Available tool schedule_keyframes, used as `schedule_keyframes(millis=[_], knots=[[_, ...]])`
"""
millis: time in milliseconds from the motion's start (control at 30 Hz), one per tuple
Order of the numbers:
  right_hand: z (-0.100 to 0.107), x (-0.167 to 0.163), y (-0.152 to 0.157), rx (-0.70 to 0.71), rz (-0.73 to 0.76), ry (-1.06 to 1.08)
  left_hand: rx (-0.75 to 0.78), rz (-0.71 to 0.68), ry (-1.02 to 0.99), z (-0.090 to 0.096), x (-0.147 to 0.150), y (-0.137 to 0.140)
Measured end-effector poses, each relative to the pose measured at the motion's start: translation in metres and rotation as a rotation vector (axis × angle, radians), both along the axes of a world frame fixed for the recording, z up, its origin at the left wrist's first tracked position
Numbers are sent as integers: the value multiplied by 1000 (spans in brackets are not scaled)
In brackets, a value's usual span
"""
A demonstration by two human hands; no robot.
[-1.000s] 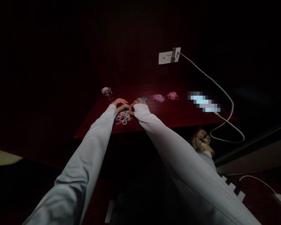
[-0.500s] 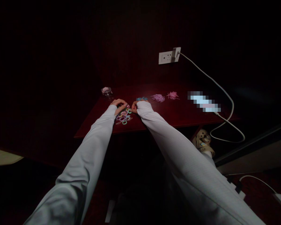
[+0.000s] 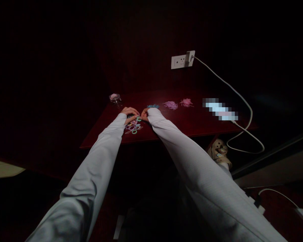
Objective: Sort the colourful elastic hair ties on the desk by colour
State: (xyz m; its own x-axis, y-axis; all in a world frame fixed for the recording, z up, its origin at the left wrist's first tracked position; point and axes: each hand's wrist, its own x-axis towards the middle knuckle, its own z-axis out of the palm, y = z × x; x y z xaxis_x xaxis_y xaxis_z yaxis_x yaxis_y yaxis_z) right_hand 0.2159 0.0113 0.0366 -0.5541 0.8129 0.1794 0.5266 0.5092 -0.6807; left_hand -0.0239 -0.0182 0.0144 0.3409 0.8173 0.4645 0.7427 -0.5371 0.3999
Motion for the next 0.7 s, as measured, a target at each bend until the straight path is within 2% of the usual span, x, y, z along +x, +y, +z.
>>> schedule_keyframes(millis=[367, 700], knots=[[7, 3, -6, -5, -3, -28, 10, -22, 23, -8, 1, -2], [-9, -6, 18, 22, 6, -32, -7, 5, 1, 6, 5, -12]])
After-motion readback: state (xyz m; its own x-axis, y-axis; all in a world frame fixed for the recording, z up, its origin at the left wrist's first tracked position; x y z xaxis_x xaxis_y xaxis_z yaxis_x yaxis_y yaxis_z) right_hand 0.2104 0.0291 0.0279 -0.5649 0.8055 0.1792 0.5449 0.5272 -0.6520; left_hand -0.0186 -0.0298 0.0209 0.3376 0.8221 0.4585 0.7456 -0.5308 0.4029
